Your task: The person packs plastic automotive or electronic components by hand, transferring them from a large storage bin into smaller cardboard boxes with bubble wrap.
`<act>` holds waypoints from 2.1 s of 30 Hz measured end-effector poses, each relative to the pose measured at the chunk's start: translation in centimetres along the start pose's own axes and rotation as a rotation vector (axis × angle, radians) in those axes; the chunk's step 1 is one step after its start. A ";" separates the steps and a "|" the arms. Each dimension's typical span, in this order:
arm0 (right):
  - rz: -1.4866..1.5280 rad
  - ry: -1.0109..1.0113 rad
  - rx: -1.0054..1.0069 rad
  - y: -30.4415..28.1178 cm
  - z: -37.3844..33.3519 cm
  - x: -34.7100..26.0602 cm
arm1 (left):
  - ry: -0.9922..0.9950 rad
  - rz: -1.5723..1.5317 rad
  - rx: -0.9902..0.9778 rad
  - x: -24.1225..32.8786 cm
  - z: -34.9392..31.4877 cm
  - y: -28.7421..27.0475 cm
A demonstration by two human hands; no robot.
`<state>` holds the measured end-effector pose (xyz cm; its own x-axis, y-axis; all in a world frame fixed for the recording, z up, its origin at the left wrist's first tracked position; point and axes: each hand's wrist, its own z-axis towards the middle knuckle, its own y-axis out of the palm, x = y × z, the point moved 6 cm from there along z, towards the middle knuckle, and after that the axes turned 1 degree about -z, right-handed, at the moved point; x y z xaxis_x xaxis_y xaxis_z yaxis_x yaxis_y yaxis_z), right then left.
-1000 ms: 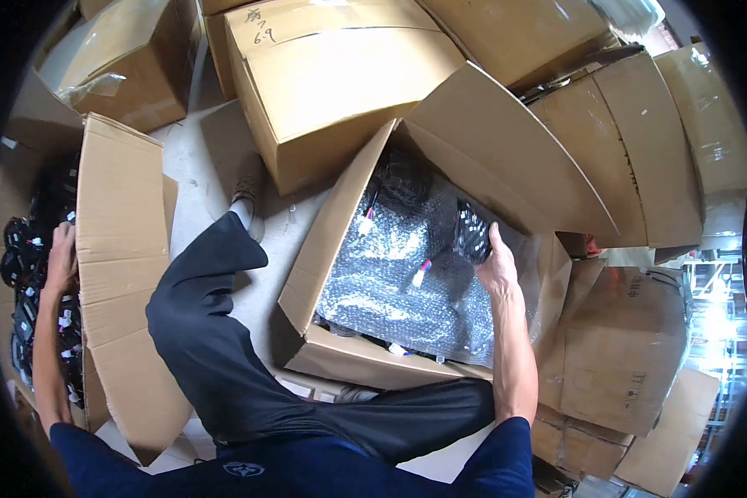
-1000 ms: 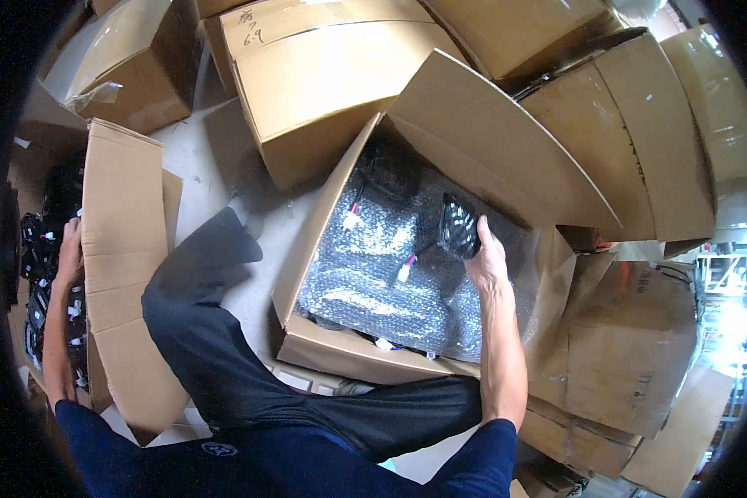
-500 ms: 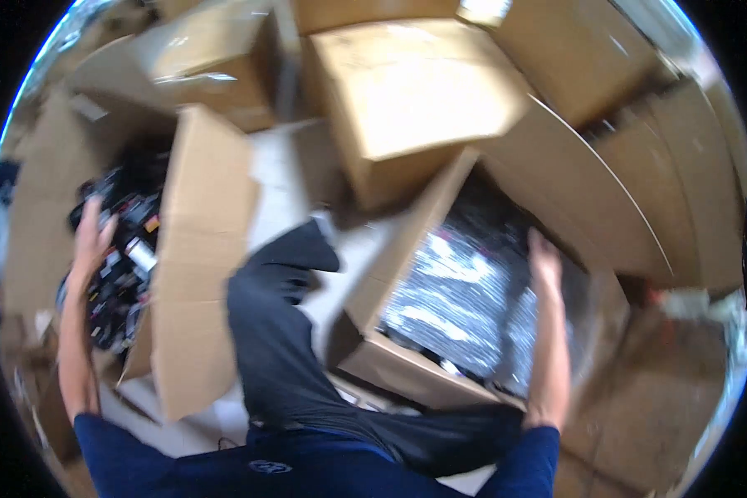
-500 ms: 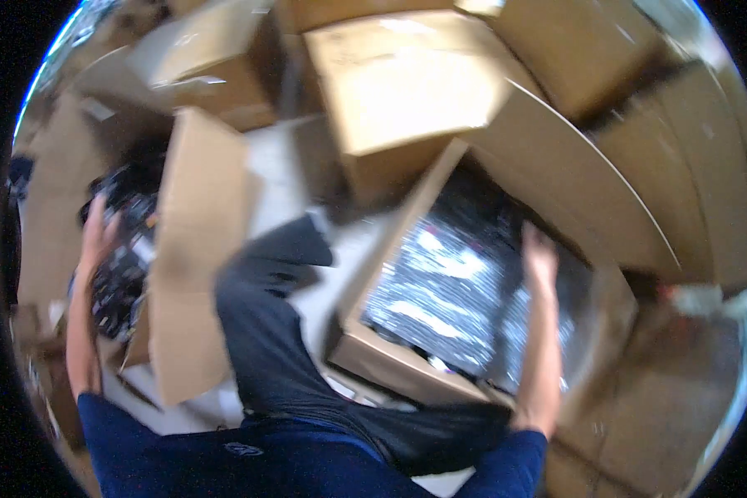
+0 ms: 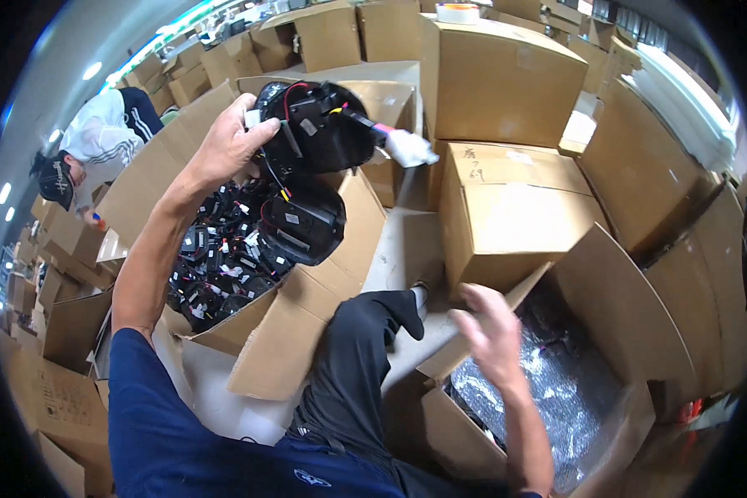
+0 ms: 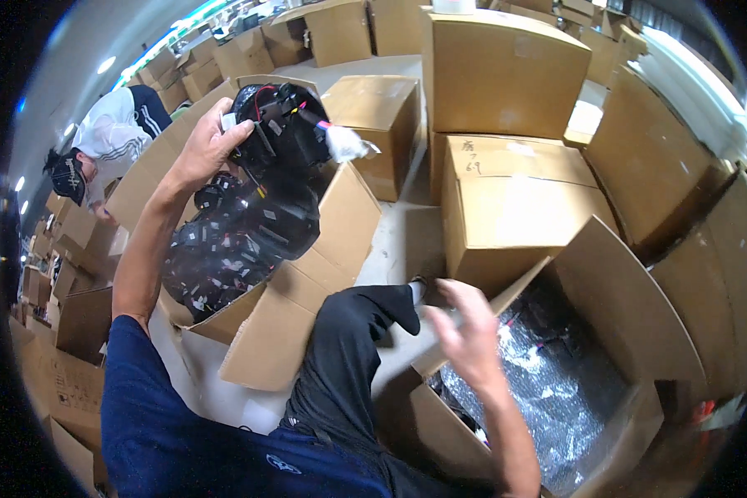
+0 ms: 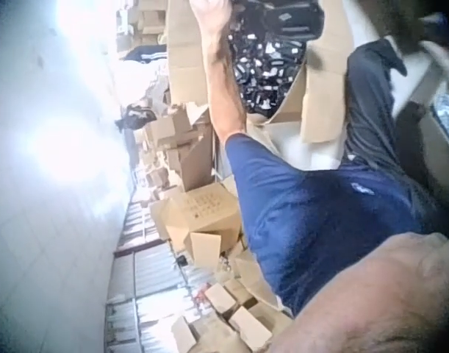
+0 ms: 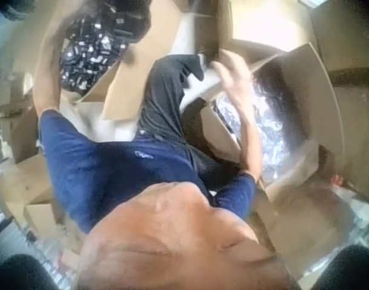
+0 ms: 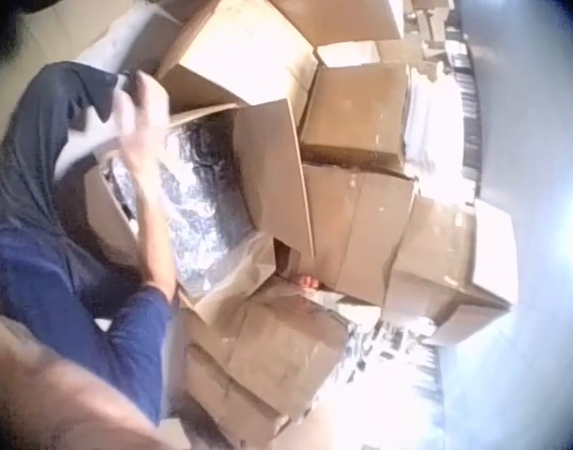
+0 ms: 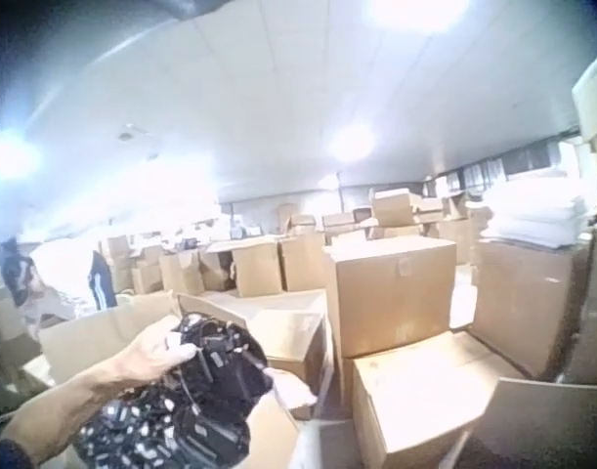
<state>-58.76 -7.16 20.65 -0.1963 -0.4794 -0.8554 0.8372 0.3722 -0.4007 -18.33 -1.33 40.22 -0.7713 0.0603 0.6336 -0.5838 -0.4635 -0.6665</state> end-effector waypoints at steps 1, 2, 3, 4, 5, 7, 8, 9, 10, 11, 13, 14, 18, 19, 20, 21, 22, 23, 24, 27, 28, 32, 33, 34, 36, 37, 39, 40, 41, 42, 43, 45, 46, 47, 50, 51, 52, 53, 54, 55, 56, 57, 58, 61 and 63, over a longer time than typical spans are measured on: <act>0.076 -0.058 -0.038 1.9 0.4 -1.6 | -0.009 -0.091 -0.037 1.7 0.0 1.1; 0.019 -0.173 0.067 2.9 0.8 -3.3 | -0.067 -0.240 -0.079 4.4 -0.7 3.0; -0.054 -0.287 0.177 3.2 0.5 -4.8 | -0.053 -0.264 -0.096 6.0 -0.6 4.5; -0.266 -0.462 0.303 3.4 -0.7 -5.4 | -0.065 -0.332 -0.153 7.1 -0.5 6.2; -0.488 -0.639 0.420 4.0 -2.2 -5.6 | -0.075 -0.403 -0.209 8.3 -0.5 8.0; -0.745 -0.884 0.581 5.7 -4.9 -6.0 | -0.104 -0.476 -0.283 10.7 -1.2 11.5; -0.808 -0.900 0.562 5.8 -5.2 -6.9 | -0.122 -0.523 -0.299 11.2 -1.6 13.1; -0.876 -0.920 0.551 5.7 -5.0 -8.1 | -0.130 -0.569 -0.315 11.8 -1.7 14.3; -0.977 -0.903 0.521 5.4 -4.7 -8.5 | -0.133 -0.615 -0.363 12.7 -2.1 15.4; -1.000 -0.897 0.508 4.4 -4.5 -8.4 | -0.118 -0.716 -0.360 13.6 -1.8 17.2; -1.088 -0.938 0.556 2.4 -5.0 -8.2 | -0.170 -0.694 -0.346 14.9 -1.5 20.1; -1.184 -0.958 0.514 0.9 -5.4 -8.3 | -0.199 -0.699 -0.433 15.8 -1.4 22.3; -1.212 -0.920 0.084 -4.1 -5.5 -10.4 | -0.263 -0.794 -0.550 18.1 -1.7 27.9; -1.218 -0.930 0.071 -5.5 -6.3 -10.1 | -0.257 -0.835 -0.492 18.6 -2.0 29.0; -1.141 -0.900 0.009 -6.7 -7.5 -9.9 | -0.258 -0.875 -0.437 18.7 -2.3 30.3; -1.057 -0.867 -0.055 -7.9 -8.7 -10.0 | -0.249 -0.805 -0.411 18.1 -2.4 31.7; -0.953 -0.884 -0.075 -8.7 -10.1 -10.3 | -0.256 -0.856 -0.383 17.4 -2.6 32.8; -0.824 -0.867 -0.110 -9.3 -11.7 -10.4 | -0.267 -0.910 -0.352 16.7 -2.9 34.1; -0.662 -0.719 -0.043 -10.2 -13.0 -9.2 | -0.269 -1.008 -0.325 15.7 -3.0 35.6; -0.366 -0.200 0.192 -15.6 -15.8 -3.4 | -0.262 -1.029 -0.270 11.3 -3.0 38.4; -0.133 0.376 0.412 -18.7 -18.4 2.8 | -0.277 -1.064 -0.285 11.2 -3.2 39.2; 0.567 0.653 0.824 -28.5 -22.1 20.8 | -0.290 -1.064 -0.364 11.8 -4.8 41.1; 0.724 0.724 0.903 -29.1 -23.0 25.3 | -0.262 -1.015 -0.388 11.5 -5.0 41.6; 0.714 0.712 0.941 -28.6 -22.3 27.9 | -0.282 -1.029 -0.428 11.9 -5.6 41.8; 0.712 0.702 0.969 -27.5 -21.9 31.5 | -0.376 -1.035 -0.475 14.6 -7.2 41.8; 0.592 0.712 1.030 -27.8 -22.6 32.7 | -0.418 -1.067 -0.495 15.4 -7.7 42.1; 0.368 0.806 0.994 -27.7 -22.7 33.5 | -0.354 -0.994 -0.600 13.8 -8.4 43.8; -0.312 0.810 0.883 -30.9 -24.5 32.1 | -0.371 -0.960 -0.651 15.0 -8.9 44.2; -0.988 0.766 0.714 -32.9 -25.7 30.4 | -0.327 -0.904 -0.696 16.0 -9.0 44.7; -0.823 0.755 0.722 -31.5 -24.5 29.3 | -0.286 -0.876 -0.654 15.8 -8.9 44.3; -0.657 0.742 0.721 -30.0 -22.6 26.2 | -0.250 -0.846 -0.612 15.3 -8.9 44.1; 0.701 0.753 0.522 -24.6 -20.0 19.8 | -0.082 -0.934 -0.519 16.4 -9.1 44.0; 0.925 0.707 0.335 -22.5 -19.6 16.2 | 0.070 -0.918 -0.481 17.9 -9.5 44.2; 0.974 0.682 0.250 -20.0 -18.8 13.5 | 0.163 -0.814 -0.498 18.1 -9.8 44.6; 1.130 0.672 0.308 -16.9 -18.1 9.1 | 0.576 -0.690 -0.431 21.3 -12.0 44.0; 0.984 0.676 0.320 -17.4 -18.3 8.6 | 0.561 -0.695 -0.461 20.9 -12.2 44.3; 0.998 0.546 0.388 -18.3 -18.0 7.3 | 0.493 -0.710 -0.518 20.1 -12.1 44.5; 1.077 0.477 0.486 -18.9 -17.9 7.3 | 0.426 -0.720 -0.567 19.4 -11.7 44.6; 0.985 0.499 0.574 -21.1 -19.8 9.3 | 0.277 -0.755 -0.658 19.4 -11.7 44.4; 0.896 0.521 0.651 -23.8 -22.6 12.4 | 0.172 -0.884 -0.706 18.7 -11.8 44.7; 0.777 0.485 0.759 -26.5 -23.7 15.0 | 0.105 -0.872 -0.673 17.6 -11.4 44.3; 0.653 0.451 0.868 -29.1 -24.8 17.8 | 0.035 -0.864 -0.646 16.6 -11.1 44.0; 0.606 0.542 1.028 -31.6 -27.0 21.5 | -0.047 -0.940 -0.658 16.1 -11.0 44.0; 0.501 0.623 1.244 -35.5 -30.8 30.0 | -0.100 -0.964 -0.639 16.1 -11.2 43.6; 0.078 0.748 1.342 -35.6 -31.2 31.9 | -0.093 -0.973 -0.646 16.7 -11.6 43.5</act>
<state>-110.76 -10.89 -2.65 0.0086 0.1549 -0.9879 0.6051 -0.7873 -0.1182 -59.53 -10.22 17.22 0.0773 0.0647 0.9949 -0.9586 0.2792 0.0563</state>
